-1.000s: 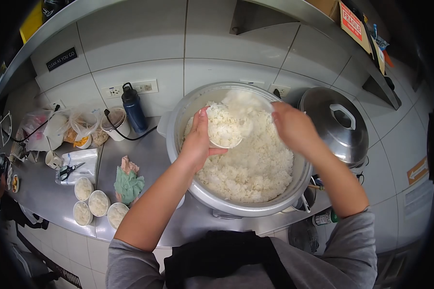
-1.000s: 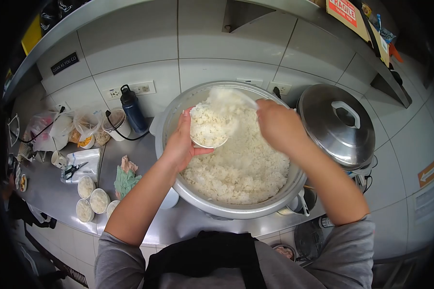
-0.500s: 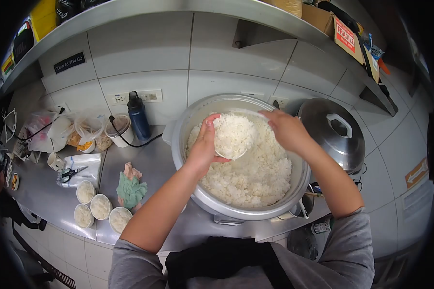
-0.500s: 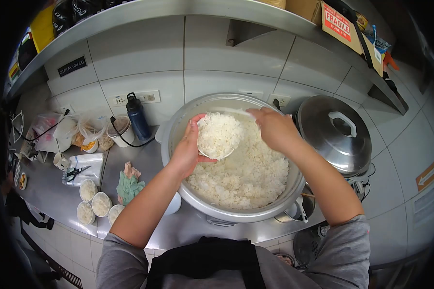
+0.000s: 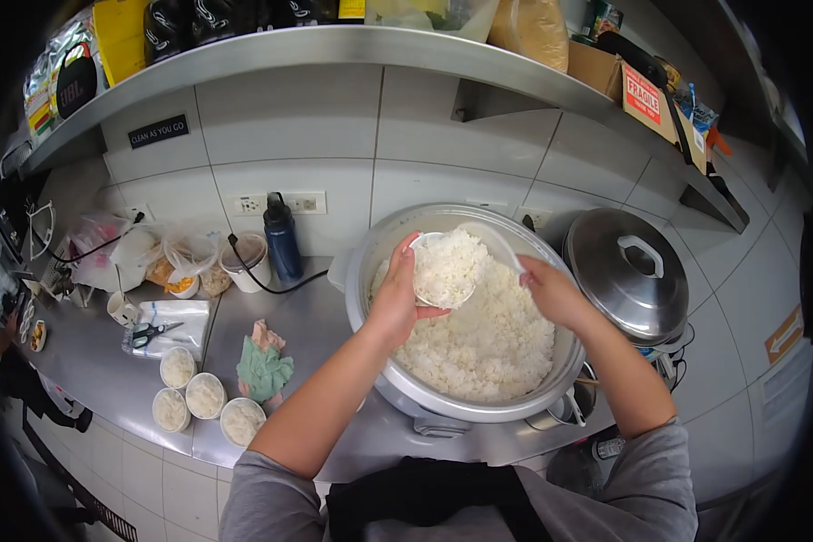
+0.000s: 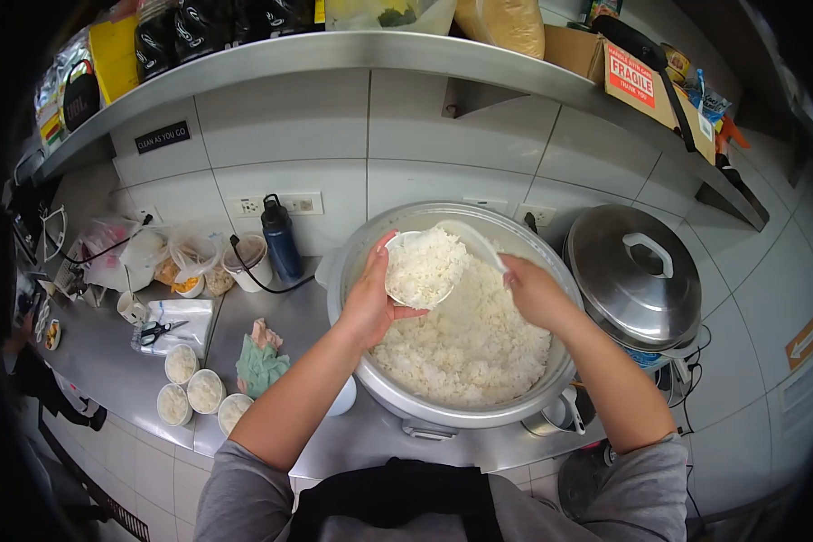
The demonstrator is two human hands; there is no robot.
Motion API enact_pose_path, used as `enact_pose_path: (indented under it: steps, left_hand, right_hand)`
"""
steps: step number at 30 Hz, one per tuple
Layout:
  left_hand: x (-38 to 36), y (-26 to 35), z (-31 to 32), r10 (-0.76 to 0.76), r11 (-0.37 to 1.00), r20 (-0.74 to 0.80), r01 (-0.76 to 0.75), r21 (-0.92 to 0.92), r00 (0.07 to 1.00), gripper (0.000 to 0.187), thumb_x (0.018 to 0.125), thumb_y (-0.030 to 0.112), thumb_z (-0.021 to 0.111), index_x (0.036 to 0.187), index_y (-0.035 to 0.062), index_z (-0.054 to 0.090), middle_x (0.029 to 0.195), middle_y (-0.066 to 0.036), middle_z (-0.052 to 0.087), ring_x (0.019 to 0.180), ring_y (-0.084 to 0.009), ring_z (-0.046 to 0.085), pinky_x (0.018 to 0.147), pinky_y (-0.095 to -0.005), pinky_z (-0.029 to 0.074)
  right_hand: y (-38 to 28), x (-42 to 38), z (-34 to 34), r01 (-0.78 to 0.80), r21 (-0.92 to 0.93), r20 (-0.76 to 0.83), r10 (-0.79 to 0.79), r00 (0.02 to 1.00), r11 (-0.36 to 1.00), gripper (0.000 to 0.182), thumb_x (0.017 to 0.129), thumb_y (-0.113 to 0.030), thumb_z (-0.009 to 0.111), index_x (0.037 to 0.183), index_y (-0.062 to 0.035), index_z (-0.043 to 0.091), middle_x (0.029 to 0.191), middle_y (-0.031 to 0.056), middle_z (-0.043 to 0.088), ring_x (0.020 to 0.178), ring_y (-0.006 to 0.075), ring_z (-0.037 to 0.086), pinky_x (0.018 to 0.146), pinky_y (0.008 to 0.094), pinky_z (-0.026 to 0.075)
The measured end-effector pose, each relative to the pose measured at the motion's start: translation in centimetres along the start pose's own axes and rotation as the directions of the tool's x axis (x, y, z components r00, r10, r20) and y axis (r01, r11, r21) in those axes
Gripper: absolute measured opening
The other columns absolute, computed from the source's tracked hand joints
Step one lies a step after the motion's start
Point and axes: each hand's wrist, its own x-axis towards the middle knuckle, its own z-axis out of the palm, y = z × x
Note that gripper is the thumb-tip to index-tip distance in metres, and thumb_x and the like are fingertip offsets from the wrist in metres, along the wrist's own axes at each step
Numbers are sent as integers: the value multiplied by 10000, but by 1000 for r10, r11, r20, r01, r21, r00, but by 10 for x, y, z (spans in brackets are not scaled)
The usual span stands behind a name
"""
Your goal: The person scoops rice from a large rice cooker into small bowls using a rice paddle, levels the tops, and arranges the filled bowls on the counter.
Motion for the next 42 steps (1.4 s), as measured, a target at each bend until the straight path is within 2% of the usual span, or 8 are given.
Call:
enact_pose_path:
  steps: [4, 6, 12, 15, 24, 32, 38, 42]
  left_hand:
    - [-5, 5, 6, 11, 998, 15, -10, -60, 1000, 458, 1051, 468, 197, 1472, 294, 242, 1477, -88, 348, 1258, -308, 514, 861, -488, 567]
    - [-6, 3, 2, 3, 998, 19, -2, -59, 1000, 444, 1055, 450, 183, 1465, 292, 249, 1472, -85, 342, 1256, -301, 509, 845, -467, 573]
    - [-4, 0, 1, 16, 1000, 41, -15, -25, 999, 466, 1042, 500, 160, 1454, 297, 240, 1450, -92, 381, 1230, -310, 535, 839, -467, 582]
    - [-6, 2, 5, 45, 998, 33, -44, -33, 998, 481, 1039, 508, 153, 1463, 293, 223, 1445, -96, 387, 1223, -310, 541, 839, -462, 585]
    - [-26, 1, 15, -52, 973, 12, 54, -224, 999, 551, 1038, 503, 166, 1499, 206, 219, 1458, -112, 389, 1232, -323, 536, 869, -486, 584]
    - [-38, 10, 26, -56, 990, -8, 54, -127, 998, 517, 1044, 489, 145, 1497, 253, 223, 1467, -95, 374, 1275, -298, 498, 892, -489, 561]
    - [-38, 16, 18, 10, 998, -28, -8, 61, 1000, 542, 1035, 517, 154, 1491, 243, 260, 1440, -90, 431, 1228, -292, 553, 855, -475, 580]
    - [-41, 19, 18, 38, 994, -25, -35, 102, 999, 547, 1033, 524, 153, 1490, 243, 260, 1446, -90, 423, 1229, -290, 553, 844, -470, 584]
  right_hand:
    - [-50, -15, 27, -27, -375, -46, 10, 999, 927, 472, 919, -47, 488, 1384, -131, 480, 1060, 121, 594, 966, 296, 612, 812, 481, 446]
    - [-55, -21, 38, 124, -630, -28, -182, 983, 766, 488, 908, -45, 503, 1384, -152, 483, 1054, 103, 584, 914, 275, 618, 781, 480, 428]
    - [-66, 2, -7, 58, -509, -130, -143, 981, 859, 538, 832, -20, 526, 1332, -219, 551, 997, 27, 584, 936, 208, 587, 790, 483, 397]
    - [-55, -4, 6, 210, -748, -31, -349, 936, 629, 517, 827, -45, 535, 1311, -226, 569, 990, 18, 586, 922, 201, 575, 794, 480, 368]
    - [-43, -40, 1, 325, -776, -159, -667, 728, 540, 583, 779, -52, 597, 1313, -287, 587, 1024, -7, 587, 869, 173, 536, 793, 437, 337]
    - [-35, -36, -28, 209, -578, -207, -389, 898, 789, 646, 794, 28, 557, 1332, -329, 569, 1018, -1, 587, 897, 173, 557, 849, 447, 348]
    - [-38, -57, -66, 266, -826, -94, -587, 804, 497, 608, 798, 47, 522, 1262, -330, 629, 969, -7, 582, 888, 179, 554, 884, 453, 343]
    - [-21, -63, -68, 182, -862, -116, -532, 839, 474, 585, 819, 35, 519, 1274, -320, 621, 942, -1, 575, 891, 187, 558, 894, 473, 338]
